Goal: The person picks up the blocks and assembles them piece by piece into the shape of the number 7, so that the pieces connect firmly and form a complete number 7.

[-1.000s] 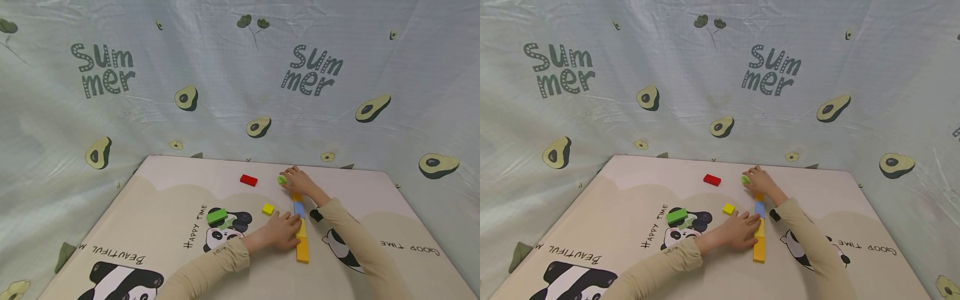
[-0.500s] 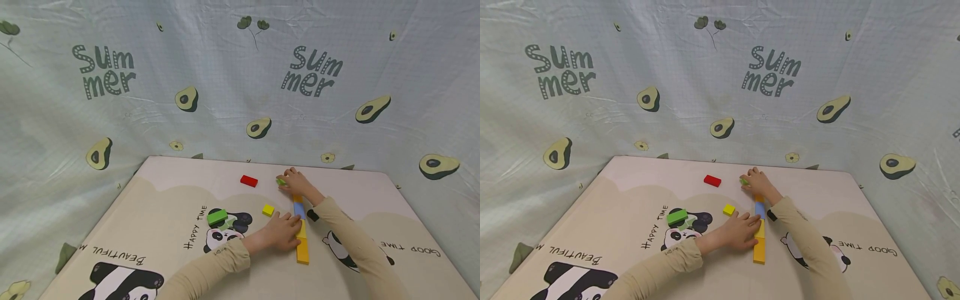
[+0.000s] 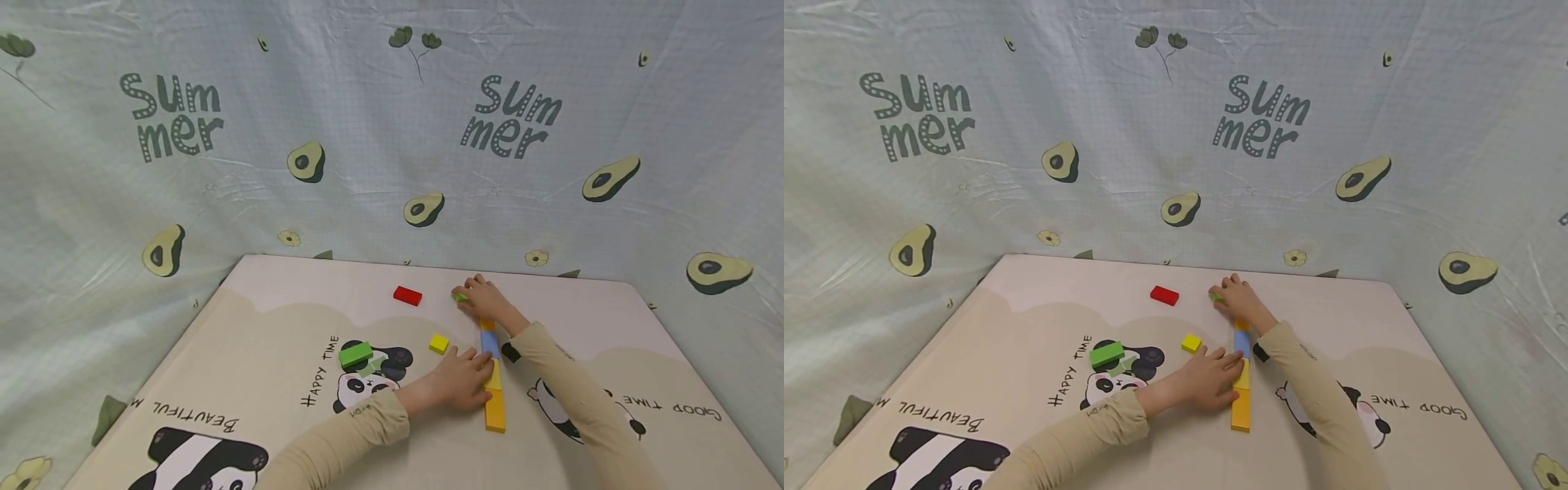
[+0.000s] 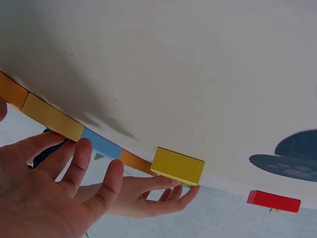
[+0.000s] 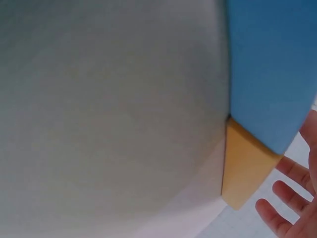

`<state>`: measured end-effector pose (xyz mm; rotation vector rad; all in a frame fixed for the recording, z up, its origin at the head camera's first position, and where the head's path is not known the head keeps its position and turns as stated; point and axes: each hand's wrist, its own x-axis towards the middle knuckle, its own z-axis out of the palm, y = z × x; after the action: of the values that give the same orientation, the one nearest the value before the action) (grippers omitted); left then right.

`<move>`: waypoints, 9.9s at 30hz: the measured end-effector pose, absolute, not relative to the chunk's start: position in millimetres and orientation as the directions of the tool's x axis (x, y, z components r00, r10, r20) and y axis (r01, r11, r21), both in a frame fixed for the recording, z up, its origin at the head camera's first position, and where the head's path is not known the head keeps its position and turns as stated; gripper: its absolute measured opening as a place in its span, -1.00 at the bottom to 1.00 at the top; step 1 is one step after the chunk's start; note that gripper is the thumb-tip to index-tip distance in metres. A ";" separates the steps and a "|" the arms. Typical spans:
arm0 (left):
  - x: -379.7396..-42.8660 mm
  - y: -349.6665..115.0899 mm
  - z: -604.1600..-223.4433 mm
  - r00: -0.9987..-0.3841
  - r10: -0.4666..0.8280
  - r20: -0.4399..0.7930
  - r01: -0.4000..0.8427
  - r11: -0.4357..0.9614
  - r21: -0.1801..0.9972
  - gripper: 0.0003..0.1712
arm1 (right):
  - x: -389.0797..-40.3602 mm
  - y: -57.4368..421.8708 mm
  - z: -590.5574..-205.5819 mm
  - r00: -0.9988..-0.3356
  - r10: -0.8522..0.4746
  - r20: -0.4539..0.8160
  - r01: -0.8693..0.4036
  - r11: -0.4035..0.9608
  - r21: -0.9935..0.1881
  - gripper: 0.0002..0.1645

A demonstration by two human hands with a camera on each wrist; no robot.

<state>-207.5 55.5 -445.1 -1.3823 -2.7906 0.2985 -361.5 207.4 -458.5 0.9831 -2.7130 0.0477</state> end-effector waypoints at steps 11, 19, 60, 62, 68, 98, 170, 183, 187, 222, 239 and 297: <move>-207.0 56.5 -445.7 -0.609 0.789 -0.085 0.790 0.593 -0.157 -0.35 | -359.1 206.0 -457.1 -0.750 -0.614 0.245 -0.611 0.786 0.097 -0.73; -206.3 56.5 -443.7 -0.614 0.783 -0.098 0.787 0.599 -0.145 -0.35 | -360.0 209.0 -455.9 -0.750 -0.618 0.235 -0.609 0.784 0.116 -0.65; -206.0 53.1 -444.4 -0.626 0.771 -0.116 0.780 0.615 -0.119 -0.35 | -371.1 252.4 -441.3 -0.817 -0.554 0.158 -0.543 0.832 0.109 -0.52; -205.5 52.9 -444.2 -0.625 0.772 -0.116 0.780 0.615 -0.115 -0.35 | -371.0 252.6 -442.2 -0.813 -0.561 0.155 -0.551 0.828 0.106 -0.50; -205.4 53.0 -444.6 -0.629 0.769 -0.114 0.777 0.620 -0.109 -0.35 | -367.8 251.7 -441.1 -0.806 -0.566 0.176 -0.561 0.824 0.079 -0.49; -205.9 55.2 -445.1 -0.639 0.757 -0.135 0.769 0.633 -0.094 -0.34 | -352.5 249.6 -441.6 -0.847 -0.520 0.114 -0.521 0.853 0.026 -0.60; -212.3 19.6 -422.0 -0.511 0.858 0.047 0.834 0.509 -0.214 -0.49 | -315.7 246.5 -421.4 -0.869 -0.469 -0.158 -0.462 0.883 -0.078 -0.40; -233.9 -13.0 -423.4 -0.477 0.872 0.111 0.863 0.489 -0.128 -0.53 | -315.9 247.0 -423.9 -0.868 -0.453 -0.204 -0.443 0.891 -0.094 -0.36; -240.8 -18.3 -426.5 -0.518 0.850 0.093 0.843 0.526 -0.110 -0.54 | -316.1 247.0 -425.5 -0.871 -0.438 -0.221 -0.424 0.899 -0.113 -0.36; -266.9 -21.6 -442.1 -0.513 0.847 0.138 0.823 0.531 -0.201 -0.72 | -315.0 246.3 -424.8 -0.868 -0.433 -0.244 -0.420 0.901 -0.106 -0.37; -281.1 -16.3 -442.4 -0.547 0.828 0.123 0.823 0.559 -0.103 -0.69 | -314.2 253.4 -422.6 -0.859 -0.471 -0.200 -0.447 0.881 -0.153 -0.36; -317.5 32.4 -451.4 -0.635 0.765 0.110 0.736 0.642 -0.217 -0.66 | -316.8 248.7 -425.8 -0.866 -0.439 -0.240 -0.417 0.898 -0.141 -0.36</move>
<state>-317.5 32.4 -451.4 -1.2339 -2.6689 0.2248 -316.8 248.7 -425.8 0.7630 -3.3207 0.1454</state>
